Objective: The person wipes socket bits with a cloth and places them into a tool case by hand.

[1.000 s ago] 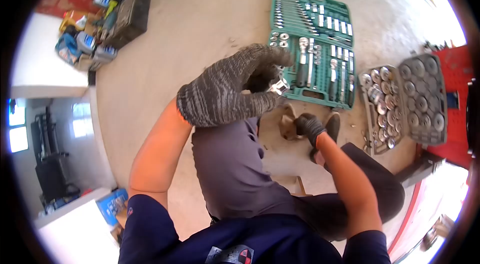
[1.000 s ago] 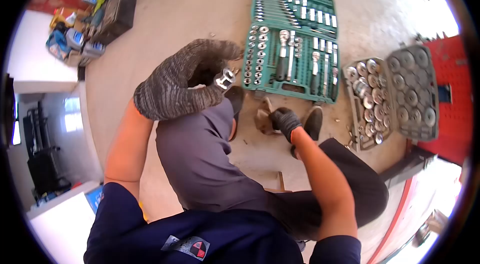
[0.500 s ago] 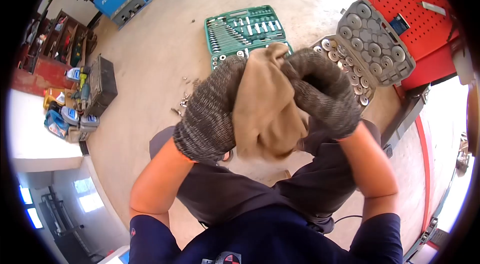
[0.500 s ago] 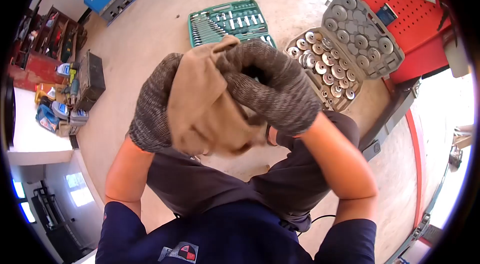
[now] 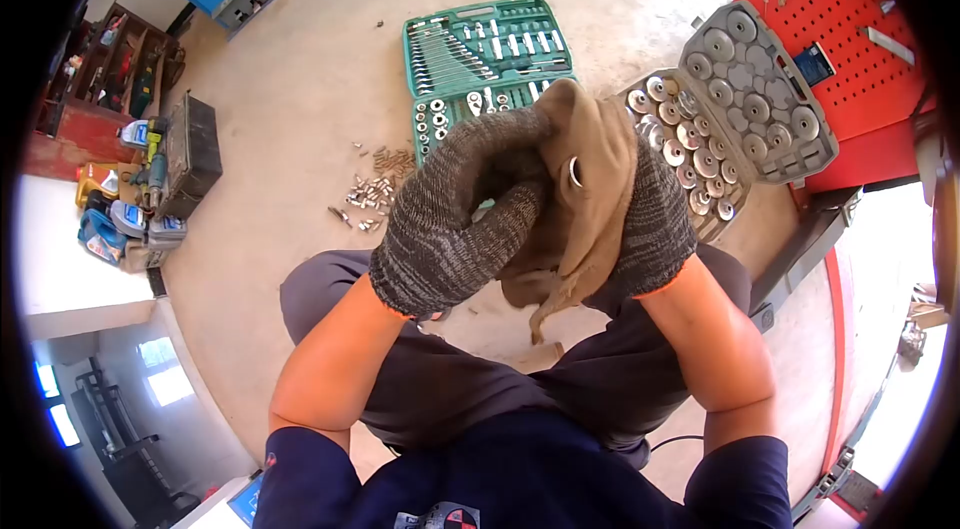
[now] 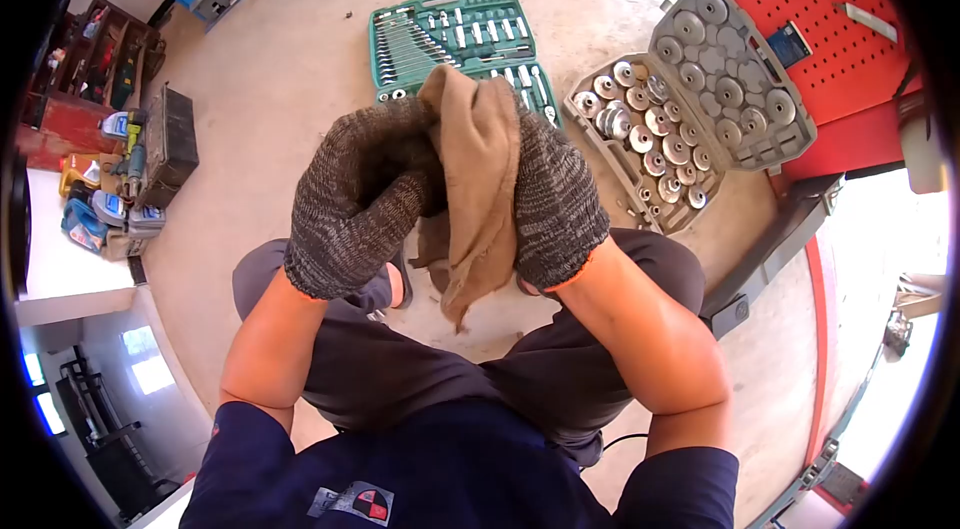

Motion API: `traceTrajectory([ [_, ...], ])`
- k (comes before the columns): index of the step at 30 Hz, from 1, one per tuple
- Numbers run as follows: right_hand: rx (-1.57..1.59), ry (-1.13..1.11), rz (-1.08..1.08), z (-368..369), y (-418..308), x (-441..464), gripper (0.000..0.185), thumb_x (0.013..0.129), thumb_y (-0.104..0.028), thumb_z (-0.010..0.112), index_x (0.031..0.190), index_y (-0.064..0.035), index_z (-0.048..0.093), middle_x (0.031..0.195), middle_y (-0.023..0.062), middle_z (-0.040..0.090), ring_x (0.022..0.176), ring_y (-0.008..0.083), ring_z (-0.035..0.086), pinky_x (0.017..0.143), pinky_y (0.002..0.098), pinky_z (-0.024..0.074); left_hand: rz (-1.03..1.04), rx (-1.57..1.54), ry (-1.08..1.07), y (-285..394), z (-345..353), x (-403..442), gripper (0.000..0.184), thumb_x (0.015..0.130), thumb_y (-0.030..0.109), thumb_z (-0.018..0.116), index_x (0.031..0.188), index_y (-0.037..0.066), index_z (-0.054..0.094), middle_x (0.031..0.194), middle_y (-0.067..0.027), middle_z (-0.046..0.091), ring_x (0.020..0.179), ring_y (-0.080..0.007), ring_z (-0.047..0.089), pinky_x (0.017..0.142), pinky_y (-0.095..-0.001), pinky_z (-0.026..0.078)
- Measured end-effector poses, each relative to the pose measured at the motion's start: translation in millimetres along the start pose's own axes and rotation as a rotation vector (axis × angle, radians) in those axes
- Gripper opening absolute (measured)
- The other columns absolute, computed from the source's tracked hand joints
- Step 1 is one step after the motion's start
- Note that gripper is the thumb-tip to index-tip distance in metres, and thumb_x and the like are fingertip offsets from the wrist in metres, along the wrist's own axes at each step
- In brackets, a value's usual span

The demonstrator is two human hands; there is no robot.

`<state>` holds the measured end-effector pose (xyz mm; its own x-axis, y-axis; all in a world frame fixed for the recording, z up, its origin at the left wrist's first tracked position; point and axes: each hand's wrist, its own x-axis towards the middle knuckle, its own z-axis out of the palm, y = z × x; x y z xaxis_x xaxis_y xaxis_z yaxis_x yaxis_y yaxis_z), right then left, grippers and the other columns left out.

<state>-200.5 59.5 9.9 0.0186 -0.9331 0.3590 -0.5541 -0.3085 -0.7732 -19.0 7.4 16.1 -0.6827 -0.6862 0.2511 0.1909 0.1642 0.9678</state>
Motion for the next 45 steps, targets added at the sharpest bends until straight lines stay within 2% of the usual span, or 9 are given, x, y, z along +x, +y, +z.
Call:
traceTrajectory([
  [3,-0.198,0.002,-0.143,0,-9,3,0.105,0.047,-0.046,0.085,0.123,0.0070,0.036,0.103,0.0227,0.052,0.095,0.0409,0.048,0.088,0.0425,0.0415,0.022,0.089,-0.009,-8,2,3,0.043,0.090,-0.007,0.054,0.131,0.002,0.047,0.113,-0.0109,0.061,0.099,-0.0179,0.061,0.088,-0.0332,0.052],
  [6,0.070,0.001,0.123,6,-13,3,0.080,0.065,-0.037,0.077,0.121,0.0050,0.040,0.103,0.0233,0.052,0.094,0.0396,0.048,0.087,0.0433,0.0416,0.135,0.189,0.009,-10,4,6,0.043,0.090,-0.002,0.058,0.131,0.003,0.047,0.111,-0.0092,0.061,0.097,-0.0169,0.061,0.084,-0.0336,0.052],
  [13,-0.284,0.005,-0.081,21,-2,-18,0.053,0.090,-0.022,0.063,0.134,0.0008,0.043,0.113,0.0127,0.058,0.108,0.0250,0.056,0.089,0.0313,0.0490,0.154,0.543,0.037,-2,-3,8,0.040,0.079,0.014,0.075,0.114,0.004,0.060,0.104,-0.0185,0.063,0.093,-0.0327,0.064,0.083,-0.0377,0.053],
  [17,0.682,0.028,0.368,33,-6,-31,0.073,0.072,-0.012,0.077,0.136,-0.0078,0.042,0.130,0.0121,0.052,0.119,0.0248,0.052,0.103,0.0342,0.0422,0.286,0.437,0.043,-20,-11,5,0.044,0.081,0.016,0.074,0.120,0.004,0.056,0.113,-0.0171,0.060,0.101,-0.0313,0.062,0.089,-0.0366,0.051],
  [22,-0.335,0.166,-0.177,34,2,-2,0.061,0.071,-0.032,0.075,0.121,-0.0028,0.053,0.113,0.0149,0.057,0.099,0.0319,0.057,0.086,0.0417,0.0467,0.061,-0.030,0.001,-10,-8,1,0.043,0.087,0.019,0.070,0.124,0.005,0.052,0.116,-0.0114,0.059,0.107,-0.0196,0.059,0.091,-0.0329,0.049],
  [26,-0.515,0.075,-0.340,16,-41,18,0.048,0.073,-0.037,0.070,0.106,-0.0042,0.059,0.101,0.0155,0.058,0.086,0.0341,0.056,0.074,0.0438,0.0460,-0.063,-0.060,-0.063,0,-16,-5,0.040,0.088,0.014,0.067,0.124,0.003,0.052,0.116,-0.0101,0.060,0.108,-0.0179,0.058,0.094,-0.0337,0.047],
  [35,-0.396,-0.050,0.067,-10,-10,-21,0.053,0.079,-0.028,0.072,0.123,-0.0026,0.056,0.117,0.0158,0.058,0.103,0.0267,0.059,0.092,0.0349,0.0493,-0.055,0.507,0.316,-31,9,-10,0.042,0.087,0.008,0.063,0.127,0.005,0.050,0.120,-0.0129,0.058,0.099,-0.0185,0.059,0.087,-0.0335,0.051],
  [39,-0.267,0.197,0.241,-44,-2,-46,0.063,0.077,-0.029,0.075,0.128,-0.0014,0.051,0.122,0.0164,0.057,0.108,0.0260,0.059,0.095,0.0366,0.0488,-0.217,0.107,-0.103,-54,15,-5,0.037,0.084,0.016,0.065,0.118,0.003,0.057,0.103,-0.0171,0.063,0.093,-0.0293,0.063,0.083,-0.0394,0.050],
  [45,-0.516,-0.226,0.341,-49,17,-57,0.078,0.074,-0.029,0.080,0.136,0.0003,0.044,0.129,0.0174,0.055,0.114,0.0250,0.058,0.099,0.0391,0.0481,0.041,-0.210,0.027,-41,37,-9,0.031,0.085,0.015,0.066,0.110,-0.002,0.060,0.101,-0.0195,0.064,0.094,-0.0306,0.063,0.082,-0.0354,0.051],
])
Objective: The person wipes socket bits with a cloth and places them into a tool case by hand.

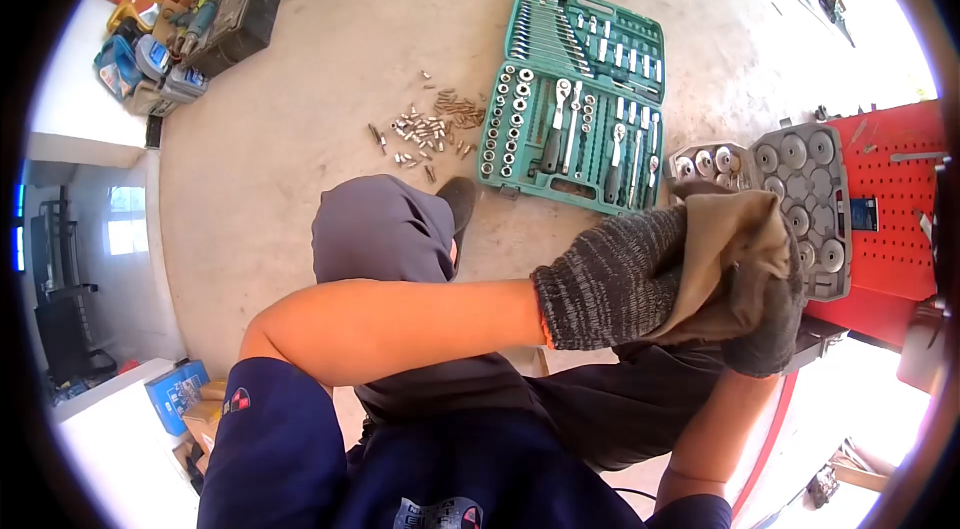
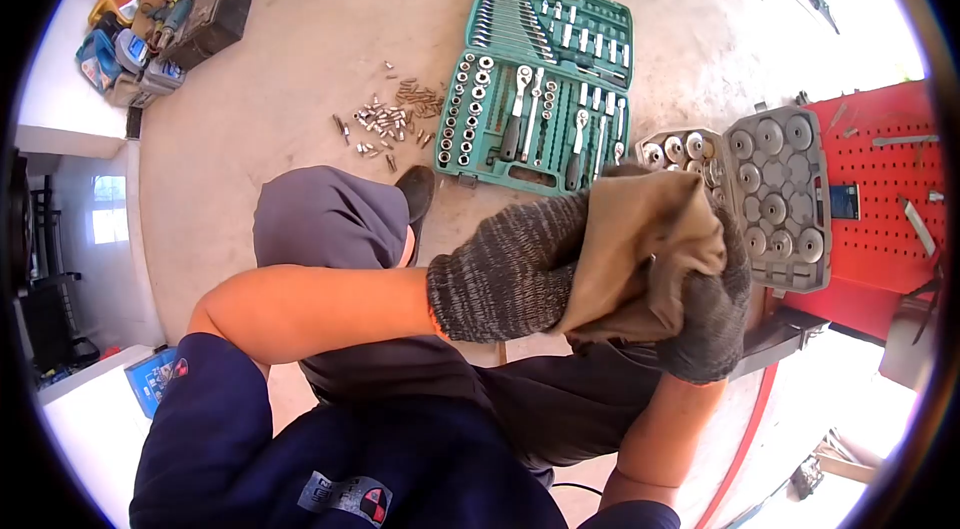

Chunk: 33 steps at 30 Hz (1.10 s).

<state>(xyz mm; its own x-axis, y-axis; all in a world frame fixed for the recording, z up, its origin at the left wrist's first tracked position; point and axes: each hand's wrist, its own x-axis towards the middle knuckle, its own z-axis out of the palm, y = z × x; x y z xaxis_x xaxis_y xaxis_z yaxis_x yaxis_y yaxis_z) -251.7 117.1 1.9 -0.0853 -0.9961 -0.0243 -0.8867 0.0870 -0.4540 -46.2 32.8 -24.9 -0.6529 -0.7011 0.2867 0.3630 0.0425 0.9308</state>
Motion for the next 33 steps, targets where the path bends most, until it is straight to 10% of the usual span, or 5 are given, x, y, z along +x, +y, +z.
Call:
traceTrajectory([
  [6,1.267,0.234,0.302,22,-30,14,0.070,0.085,-0.029,0.072,0.138,0.0040,0.039,0.131,0.0198,0.053,0.116,0.0288,0.058,0.092,0.0363,0.0533,0.208,0.561,-0.133,8,-20,-3,0.039,0.088,0.016,0.066,0.125,0.004,0.059,0.126,-0.0146,0.057,0.113,-0.0279,0.059,0.097,-0.0336,0.050],
  [10,0.191,0.255,0.109,19,-41,21,0.047,0.095,-0.012,0.044,0.139,0.0005,0.038,0.130,0.0157,0.053,0.120,0.0238,0.052,0.099,0.0341,0.0427,0.026,0.323,0.144,18,-6,-5,0.038,0.086,0.017,0.068,0.121,0.006,0.063,0.119,-0.0150,0.061,0.115,-0.0314,0.058,0.098,-0.0385,0.049],
  [16,0.162,0.293,-0.434,23,-41,34,0.052,0.074,-0.011,0.064,0.124,-0.0012,0.051,0.112,0.0132,0.057,0.100,0.0256,0.052,0.093,0.0348,0.0415,0.469,0.614,0.081,30,-15,3,0.037,0.081,0.019,0.064,0.114,0.003,0.063,0.107,-0.0157,0.063,0.101,-0.0313,0.062,0.086,-0.0390,0.052],
  [28,0.330,0.416,0.103,23,-60,20,0.057,0.096,-0.024,0.052,0.141,0.0049,0.033,0.136,0.0160,0.049,0.121,0.0246,0.053,0.101,0.0343,0.0427,0.289,0.195,0.049,19,-17,8,0.033,0.080,0.018,0.065,0.110,0.005,0.061,0.096,-0.0138,0.065,0.085,-0.0292,0.066,0.068,-0.0367,0.055],
  [33,0.542,0.405,0.138,28,-50,17,0.040,0.088,-0.027,0.057,0.118,-0.0002,0.051,0.115,0.0110,0.058,0.103,0.0226,0.059,0.097,0.0347,0.0455,0.432,0.866,-0.180,-13,-26,-8,0.021,0.082,0.017,0.065,0.102,0.010,0.064,0.088,-0.0080,0.065,0.080,-0.0245,0.066,0.069,-0.0328,0.054],
])
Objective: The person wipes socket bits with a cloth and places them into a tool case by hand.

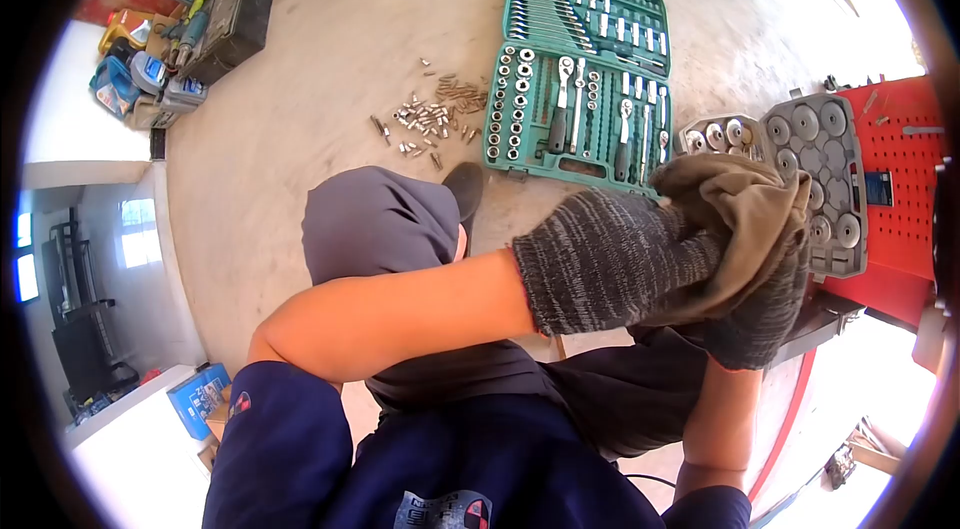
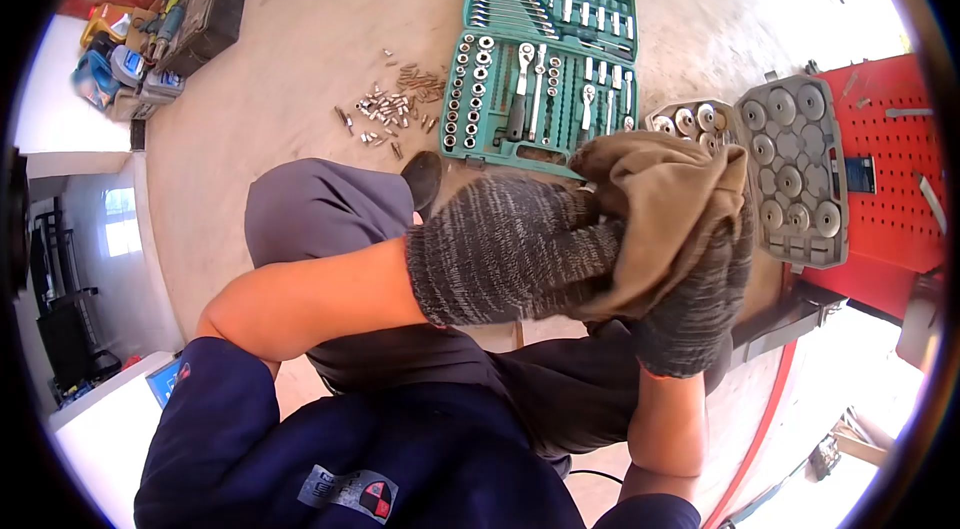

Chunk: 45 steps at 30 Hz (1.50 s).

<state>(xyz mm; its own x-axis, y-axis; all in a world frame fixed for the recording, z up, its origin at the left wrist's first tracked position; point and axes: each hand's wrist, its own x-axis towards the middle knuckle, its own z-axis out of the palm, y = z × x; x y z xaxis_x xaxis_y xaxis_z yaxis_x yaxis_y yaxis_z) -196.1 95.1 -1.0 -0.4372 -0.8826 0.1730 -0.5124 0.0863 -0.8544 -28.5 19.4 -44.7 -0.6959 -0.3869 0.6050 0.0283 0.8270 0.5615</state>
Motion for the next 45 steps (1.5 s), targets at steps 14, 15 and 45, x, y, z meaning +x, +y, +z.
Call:
traceTrajectory([
  [14,0.078,-0.167,0.029,20,-24,-20,0.054,0.082,-0.019,0.070,0.129,-0.0033,0.049,0.120,0.0101,0.056,0.109,0.0221,0.057,0.093,0.0324,0.0468,-0.504,-0.692,-0.348,0,-40,4,0.040,0.078,0.006,0.076,0.116,0.005,0.065,0.108,-0.0074,0.068,0.097,-0.0173,0.066,0.085,-0.0282,0.056],
  [15,0.073,-0.150,0.035,19,-18,-20,0.054,0.082,-0.019,0.070,0.129,-0.0033,0.049,0.120,0.0101,0.056,0.109,0.0221,0.057,0.093,0.0324,0.0468,-0.630,-0.845,-0.393,-4,-34,4,0.041,0.077,0.006,0.076,0.116,0.005,0.064,0.107,-0.0070,0.068,0.097,-0.0171,0.066,0.085,-0.0282,0.056],
  [45,0.084,-0.407,-0.343,33,-41,29,0.082,0.053,-0.009,0.085,0.126,0.0033,0.049,0.125,0.0133,0.051,0.111,0.0217,0.057,0.097,0.0271,0.0468,-0.128,0.386,-0.105,31,-59,20,0.048,0.068,0.030,0.081,0.111,0.013,0.068,0.093,-0.0081,0.070,0.078,-0.0282,0.068,0.070,-0.0368,0.056],
])
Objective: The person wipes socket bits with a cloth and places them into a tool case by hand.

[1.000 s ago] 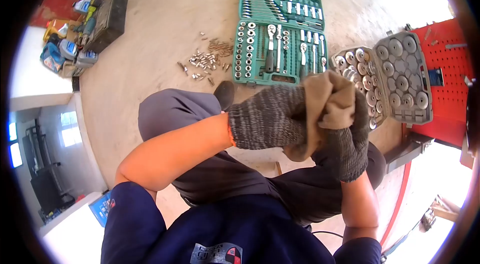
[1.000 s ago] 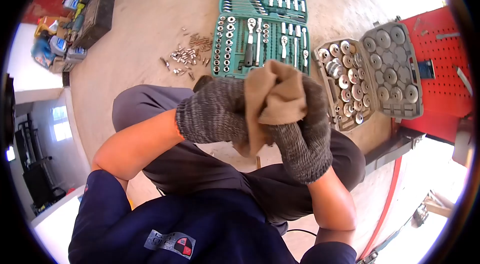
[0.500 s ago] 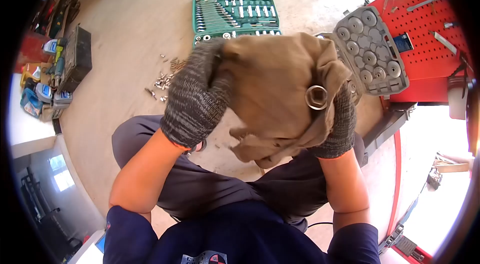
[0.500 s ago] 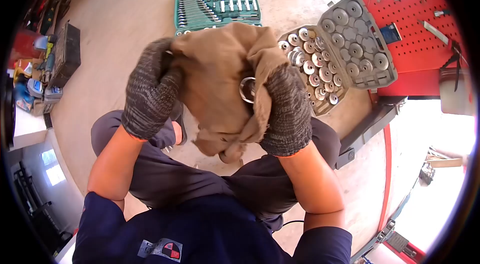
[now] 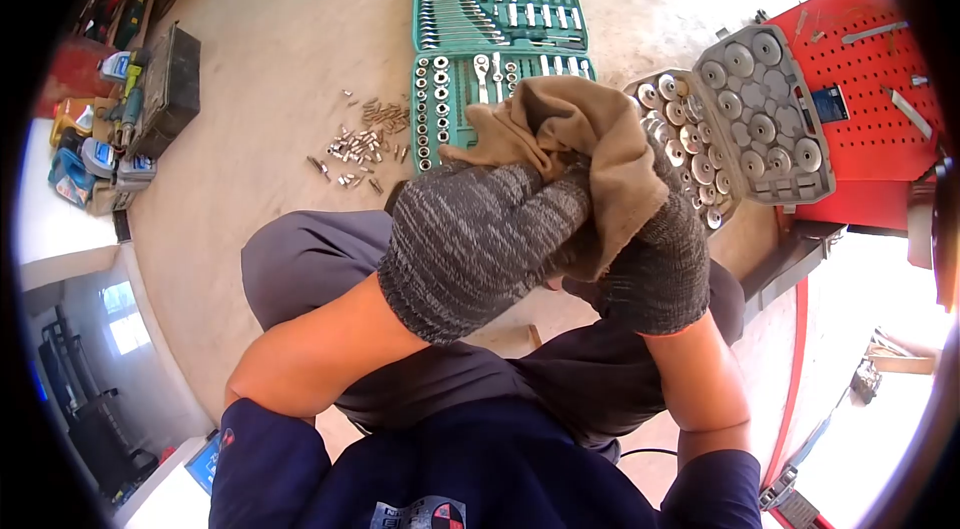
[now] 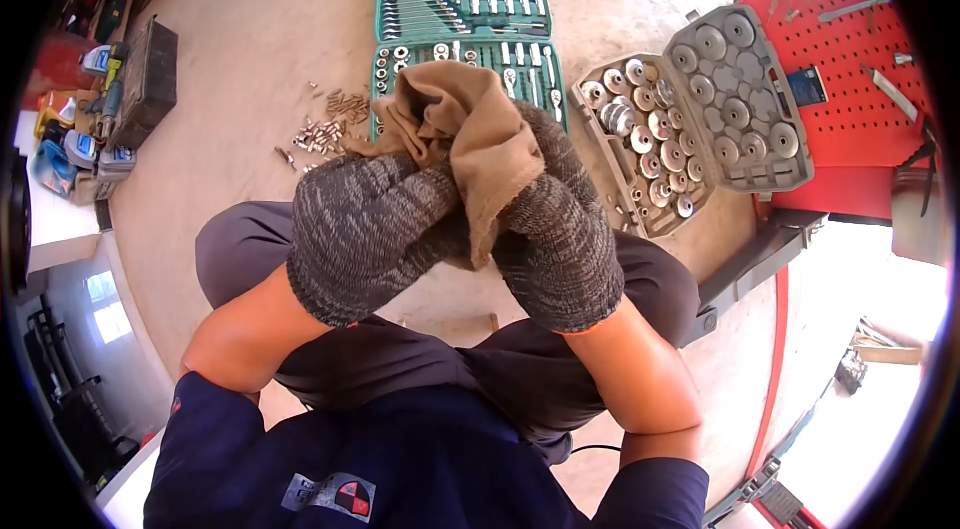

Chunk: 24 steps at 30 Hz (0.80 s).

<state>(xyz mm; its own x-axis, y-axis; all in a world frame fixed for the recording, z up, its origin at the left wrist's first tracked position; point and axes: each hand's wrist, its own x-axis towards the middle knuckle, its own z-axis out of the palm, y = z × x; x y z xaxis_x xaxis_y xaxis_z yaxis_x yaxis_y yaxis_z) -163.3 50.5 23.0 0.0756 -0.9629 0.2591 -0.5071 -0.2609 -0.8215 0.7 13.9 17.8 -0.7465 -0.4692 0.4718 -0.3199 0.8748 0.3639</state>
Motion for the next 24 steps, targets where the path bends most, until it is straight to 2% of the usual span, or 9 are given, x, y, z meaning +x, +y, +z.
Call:
traceTrajectory([
  [3,-0.183,-0.031,-0.181,4,25,4,0.088,0.051,-0.009,0.082,0.127,0.0070,0.043,0.121,0.0156,0.051,0.108,0.0238,0.058,0.095,0.0284,0.0475,-0.335,-0.570,-0.079,-5,2,-2,0.039,0.075,0.023,0.079,0.110,0.008,0.068,0.087,-0.0091,0.072,0.077,-0.0222,0.070,0.070,-0.0319,0.056],
  [6,-0.203,0.029,-0.442,16,44,6,0.092,0.048,-0.008,0.080,0.127,0.0110,0.037,0.114,0.0176,0.055,0.104,0.0251,0.059,0.092,0.0296,0.0483,-0.389,-0.667,-0.321,-12,10,-4,0.035,0.080,0.022,0.077,0.110,0.007,0.068,0.093,-0.0082,0.073,0.080,-0.0186,0.071,0.072,-0.0310,0.057],
  [10,-0.032,-0.005,-0.093,24,13,-3,0.093,0.045,-0.016,0.079,0.125,0.0130,0.040,0.113,0.0186,0.057,0.095,0.0286,0.061,0.088,0.0340,0.0501,-0.622,-0.778,-0.449,-8,4,1,0.040,0.082,0.023,0.075,0.116,0.004,0.064,0.098,-0.0075,0.072,0.088,-0.0166,0.070,0.074,-0.0294,0.058],
  [14,0.620,0.252,0.208,16,-1,-30,0.057,0.078,-0.015,0.065,0.129,0.0025,0.046,0.121,0.0156,0.057,0.109,0.0255,0.058,0.093,0.0359,0.0507,-0.122,-0.526,0.140,-27,19,-5,0.043,0.089,0.028,0.068,0.119,0.000,0.057,0.090,-0.0125,0.072,0.072,-0.0145,0.070,0.063,-0.0275,0.058],
  [15,0.786,0.315,0.280,11,-1,-35,0.048,0.086,-0.015,0.062,0.129,-0.0001,0.048,0.124,0.0149,0.057,0.113,0.0247,0.058,0.095,0.0364,0.0508,-0.481,-0.995,-0.052,-21,-4,0,0.038,0.090,0.026,0.066,0.118,0.001,0.058,0.090,-0.0124,0.070,0.074,-0.0161,0.070,0.062,-0.0298,0.058],
  [16,0.414,0.213,0.141,2,6,-37,0.045,0.089,-0.017,0.061,0.130,-0.0011,0.048,0.124,0.0152,0.057,0.113,0.0249,0.058,0.094,0.0373,0.0514,-0.851,-1.446,-0.262,-17,-19,2,0.034,0.092,0.025,0.063,0.116,0.001,0.058,0.090,-0.0123,0.069,0.076,-0.0177,0.069,0.062,-0.0321,0.057],
  [18,-0.407,0.206,-0.168,-15,16,-36,0.040,0.095,-0.021,0.059,0.130,-0.0033,0.050,0.124,0.0158,0.058,0.113,0.0252,0.059,0.094,0.0390,0.0526,-0.845,-1.505,-0.180,-16,-6,-5,0.029,0.093,0.022,0.060,0.113,0.002,0.059,0.092,-0.0098,0.065,0.080,-0.0194,0.067,0.060,-0.0344,0.056],
  [20,1.115,0.282,0.368,-13,11,-35,0.048,0.091,-0.020,0.064,0.133,-0.0027,0.047,0.126,0.0163,0.056,0.114,0.0268,0.058,0.094,0.0404,0.0522,-0.870,-1.628,0.179,-12,2,-7,0.016,0.093,0.019,0.063,0.098,0.003,0.062,0.083,-0.0013,0.063,0.072,-0.0072,0.058,0.063,-0.0235,0.048],
  [24,0.651,0.227,0.177,4,-8,-38,0.063,0.081,-0.020,0.075,0.134,-0.0019,0.046,0.127,0.0149,0.055,0.115,0.0246,0.057,0.097,0.0366,0.0487,-0.906,-1.548,0.025,-15,-11,-7,0.027,0.090,0.016,0.067,0.112,0.003,0.058,0.097,-0.0040,0.063,0.088,-0.0104,0.060,0.080,-0.0247,0.050],
])
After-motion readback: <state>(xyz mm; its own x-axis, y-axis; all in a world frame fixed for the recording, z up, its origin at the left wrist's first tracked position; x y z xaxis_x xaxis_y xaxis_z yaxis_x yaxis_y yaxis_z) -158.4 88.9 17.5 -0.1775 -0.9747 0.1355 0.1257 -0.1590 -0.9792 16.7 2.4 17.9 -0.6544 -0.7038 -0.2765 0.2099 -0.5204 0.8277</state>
